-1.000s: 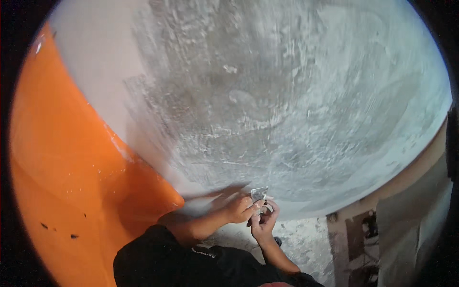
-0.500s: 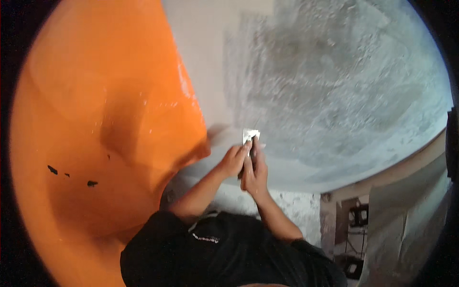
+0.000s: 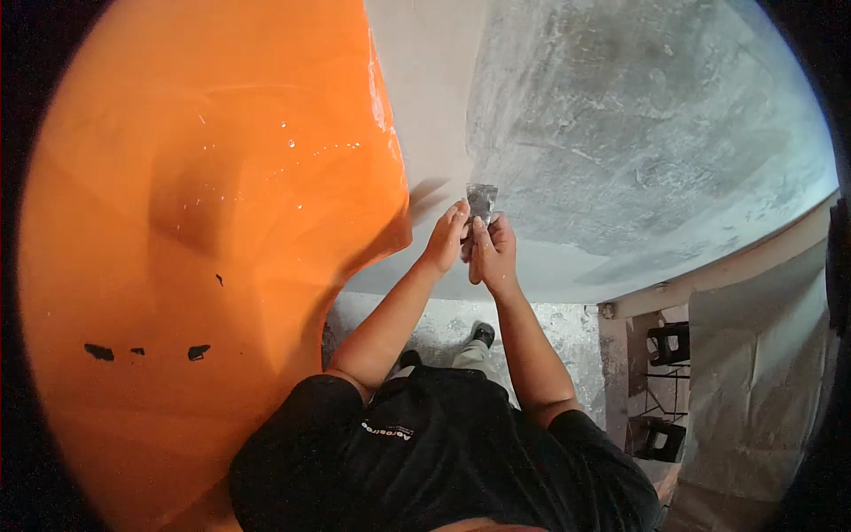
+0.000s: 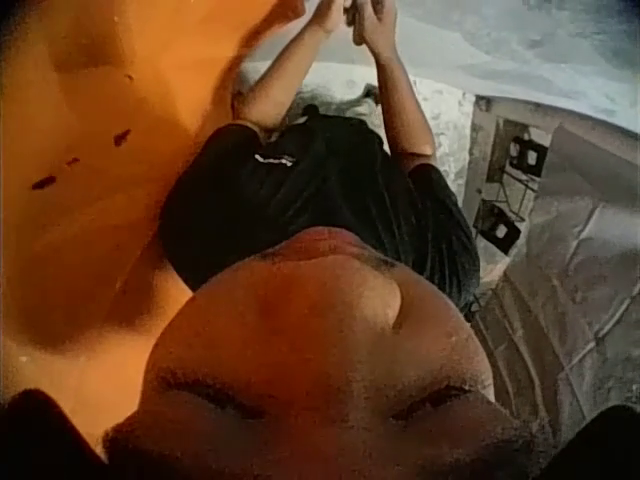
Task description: Scraping and smoothing a wall surface with a putty knife to prepare it for painting.
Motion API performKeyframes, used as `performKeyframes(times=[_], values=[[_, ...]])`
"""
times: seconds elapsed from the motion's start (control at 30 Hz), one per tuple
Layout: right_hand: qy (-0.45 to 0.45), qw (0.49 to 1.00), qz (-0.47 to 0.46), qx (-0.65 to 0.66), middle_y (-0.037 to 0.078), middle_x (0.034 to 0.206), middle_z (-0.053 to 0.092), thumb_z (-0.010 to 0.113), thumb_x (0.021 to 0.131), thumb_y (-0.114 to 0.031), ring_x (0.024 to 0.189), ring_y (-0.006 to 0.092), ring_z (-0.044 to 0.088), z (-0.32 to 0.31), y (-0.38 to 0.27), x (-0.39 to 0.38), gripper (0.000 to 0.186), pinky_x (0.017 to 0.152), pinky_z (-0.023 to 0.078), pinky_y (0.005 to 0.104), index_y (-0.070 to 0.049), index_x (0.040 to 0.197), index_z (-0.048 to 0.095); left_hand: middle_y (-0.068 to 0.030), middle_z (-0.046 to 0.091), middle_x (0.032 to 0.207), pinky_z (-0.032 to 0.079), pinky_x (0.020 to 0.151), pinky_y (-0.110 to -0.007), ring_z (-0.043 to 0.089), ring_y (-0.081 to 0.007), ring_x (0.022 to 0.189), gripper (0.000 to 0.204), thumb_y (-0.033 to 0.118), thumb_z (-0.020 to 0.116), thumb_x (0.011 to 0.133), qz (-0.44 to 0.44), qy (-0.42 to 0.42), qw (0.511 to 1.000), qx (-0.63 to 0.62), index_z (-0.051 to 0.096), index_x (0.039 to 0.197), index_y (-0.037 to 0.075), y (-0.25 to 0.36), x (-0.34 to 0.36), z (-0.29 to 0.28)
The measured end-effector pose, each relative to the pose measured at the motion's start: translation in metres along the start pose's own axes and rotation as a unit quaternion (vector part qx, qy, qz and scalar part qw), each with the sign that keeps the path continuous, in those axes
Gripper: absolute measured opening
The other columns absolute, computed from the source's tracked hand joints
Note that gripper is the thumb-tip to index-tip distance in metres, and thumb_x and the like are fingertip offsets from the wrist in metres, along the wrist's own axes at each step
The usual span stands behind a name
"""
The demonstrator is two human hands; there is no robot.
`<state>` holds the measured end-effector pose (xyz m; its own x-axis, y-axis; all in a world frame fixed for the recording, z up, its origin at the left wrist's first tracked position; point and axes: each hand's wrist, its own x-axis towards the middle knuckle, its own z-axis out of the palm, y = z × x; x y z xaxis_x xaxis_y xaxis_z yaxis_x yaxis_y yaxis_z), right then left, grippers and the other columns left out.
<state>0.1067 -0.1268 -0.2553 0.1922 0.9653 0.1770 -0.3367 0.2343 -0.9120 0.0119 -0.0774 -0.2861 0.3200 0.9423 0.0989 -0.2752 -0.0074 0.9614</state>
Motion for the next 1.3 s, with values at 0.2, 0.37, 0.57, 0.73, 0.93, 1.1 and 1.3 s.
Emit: performKeyframes(times=[0.2,0.37,0.57,0.73,0.93,1.1,1.3], values=[[0.004,0.996,0.069,-0.057,-0.002,0.052,0.047,0.043,0.103,-0.031,0.040,0.0066,0.040,-0.016,0.003,0.024,0.038,0.037,0.032,0.0245,-0.007,0.074,0.050,0.0012,0.055,0.081,0.043,0.057,-0.025,0.051,-0.0072,0.068,0.049,0.047,0.029,0.103,-0.001,-0.041,0.998,0.055,0.055,0.102,0.006,-0.016,0.012,0.015],[-0.019,0.975,-0.015,-0.221,-0.001,0.058,0.051,0.047,0.101,-0.027,0.054,0.0085,0.041,-0.038,0.019,0.058,0.042,0.054,0.037,0.0266,-0.003,0.067,0.050,-0.0016,0.058,0.084,0.044,0.066,-0.027,0.052,-0.0087,0.077,0.054,0.048,0.028,0.103,0.002,0.045,0.997,-0.068,0.058,0.095,0.004,-0.037,0.044,0.034],[-0.051,0.937,-0.078,-0.336,-0.003,0.053,0.048,0.045,0.102,-0.024,0.053,0.0083,0.043,-0.055,0.008,0.066,0.041,0.054,0.037,0.0254,-0.004,0.067,0.049,0.0035,0.053,0.067,0.038,0.049,-0.023,0.048,-0.0039,0.058,0.051,0.049,0.030,0.102,-0.093,0.001,0.992,-0.082,0.056,0.083,0.010,-0.028,0.042,0.033],[-0.130,0.971,0.034,-0.198,-0.002,0.052,0.048,0.043,0.103,-0.024,0.048,0.0086,0.045,-0.062,-0.010,0.061,0.037,0.049,0.037,0.0234,-0.005,0.073,0.051,0.0033,0.051,0.060,0.033,0.039,-0.022,0.045,-0.0051,0.044,0.048,0.047,0.033,0.102,-0.012,0.047,0.998,-0.048,0.055,0.082,0.009,-0.027,0.034,0.047],[-0.167,0.969,0.176,-0.047,0.004,0.056,0.051,0.041,0.103,-0.031,0.047,0.0109,0.048,-0.075,0.000,0.046,0.038,0.044,0.039,0.0249,-0.006,0.076,0.051,-0.0001,0.054,0.060,0.041,0.037,-0.023,0.050,-0.0092,0.041,0.041,0.040,0.039,0.103,-0.042,0.089,0.995,0.024,0.056,0.088,0.005,-0.011,0.019,0.047],[-0.117,0.938,0.320,-0.057,0.003,0.056,0.050,0.041,0.101,-0.044,0.045,0.0120,0.046,-0.066,0.016,0.029,0.046,0.042,0.038,0.0268,-0.007,0.076,0.051,-0.0034,0.058,0.064,0.045,0.039,-0.028,0.053,-0.0136,0.042,0.054,0.049,0.035,0.101,-0.164,0.026,0.986,0.024,0.058,0.084,0.004,-0.034,-0.001,0.019],[-0.077,0.976,0.197,-0.048,0.001,0.051,0.044,0.039,0.099,-0.053,0.040,0.0103,0.043,-0.035,0.053,0.034,0.055,0.036,0.031,0.0256,-0.009,0.068,0.050,0.0018,0.056,0.075,0.043,0.059,-0.021,0.053,-0.0060,0.063,0.050,0.050,0.032,0.102,-0.004,0.050,0.994,0.093,0.057,0.104,0.007,-0.055,-0.007,-0.013]])
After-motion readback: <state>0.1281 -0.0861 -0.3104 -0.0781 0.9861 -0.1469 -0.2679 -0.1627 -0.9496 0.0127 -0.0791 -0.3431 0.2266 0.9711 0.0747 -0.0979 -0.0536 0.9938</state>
